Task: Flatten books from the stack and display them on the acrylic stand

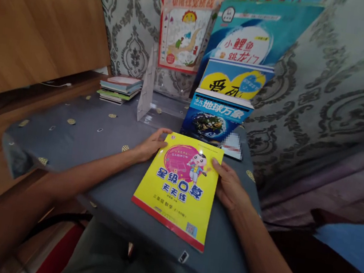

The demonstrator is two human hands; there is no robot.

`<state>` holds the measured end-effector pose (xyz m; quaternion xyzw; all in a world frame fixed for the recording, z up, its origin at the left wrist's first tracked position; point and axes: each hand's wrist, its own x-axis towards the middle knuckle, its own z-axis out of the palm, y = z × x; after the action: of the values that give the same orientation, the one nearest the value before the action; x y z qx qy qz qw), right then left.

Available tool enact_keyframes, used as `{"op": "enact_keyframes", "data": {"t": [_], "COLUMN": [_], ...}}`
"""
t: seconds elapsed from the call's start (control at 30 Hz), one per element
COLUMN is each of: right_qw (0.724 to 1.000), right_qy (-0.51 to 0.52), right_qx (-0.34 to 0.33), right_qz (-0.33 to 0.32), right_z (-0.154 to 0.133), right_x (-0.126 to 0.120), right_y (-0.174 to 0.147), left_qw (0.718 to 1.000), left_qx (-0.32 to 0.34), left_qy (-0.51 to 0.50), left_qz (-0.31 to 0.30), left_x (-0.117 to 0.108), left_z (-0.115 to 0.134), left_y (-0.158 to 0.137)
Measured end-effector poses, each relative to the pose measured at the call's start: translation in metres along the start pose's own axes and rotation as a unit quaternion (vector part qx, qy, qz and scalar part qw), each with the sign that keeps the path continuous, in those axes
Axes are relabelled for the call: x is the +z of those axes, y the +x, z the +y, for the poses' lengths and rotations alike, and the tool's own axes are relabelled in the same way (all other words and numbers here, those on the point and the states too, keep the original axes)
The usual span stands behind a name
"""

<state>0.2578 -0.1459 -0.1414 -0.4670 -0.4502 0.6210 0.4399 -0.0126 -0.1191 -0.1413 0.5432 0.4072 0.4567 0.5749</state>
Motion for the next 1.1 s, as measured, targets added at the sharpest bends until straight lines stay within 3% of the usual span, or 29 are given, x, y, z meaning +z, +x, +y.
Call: {"op": "enact_keyframes", "data": {"t": [0.13,0.3,0.6,0.87,1.1], "right_qw": [0.998,0.996,0.996,0.996,0.996], "right_qy": [0.025,0.044,0.064,0.052,0.072], "right_qx": [0.055,0.080,0.060,0.012,-0.006], "right_qz": [-0.018,0.012,0.009,-0.068,-0.052], "right_z": [-0.004,-0.009,-0.011,-0.008,-0.008], "right_x": [0.000,0.008,0.016,0.022,0.022], "right_y": [0.000,-0.004,-0.008,-0.010,-0.008], "left_qw": [0.980,0.962,0.967,0.979,0.983], "left_qx": [-0.036,-0.026,-0.021,-0.055,-0.058], "left_qy": [-0.183,-0.258,-0.252,-0.193,-0.153], "left_qz": [-0.073,-0.092,-0.041,0.044,0.083], "left_x": [-0.002,-0.003,-0.005,-0.005,0.002], "left_z": [0.005,0.009,0.014,0.013,0.016], "left_y": [-0.001,-0.004,-0.007,-0.006,-0.007]}}
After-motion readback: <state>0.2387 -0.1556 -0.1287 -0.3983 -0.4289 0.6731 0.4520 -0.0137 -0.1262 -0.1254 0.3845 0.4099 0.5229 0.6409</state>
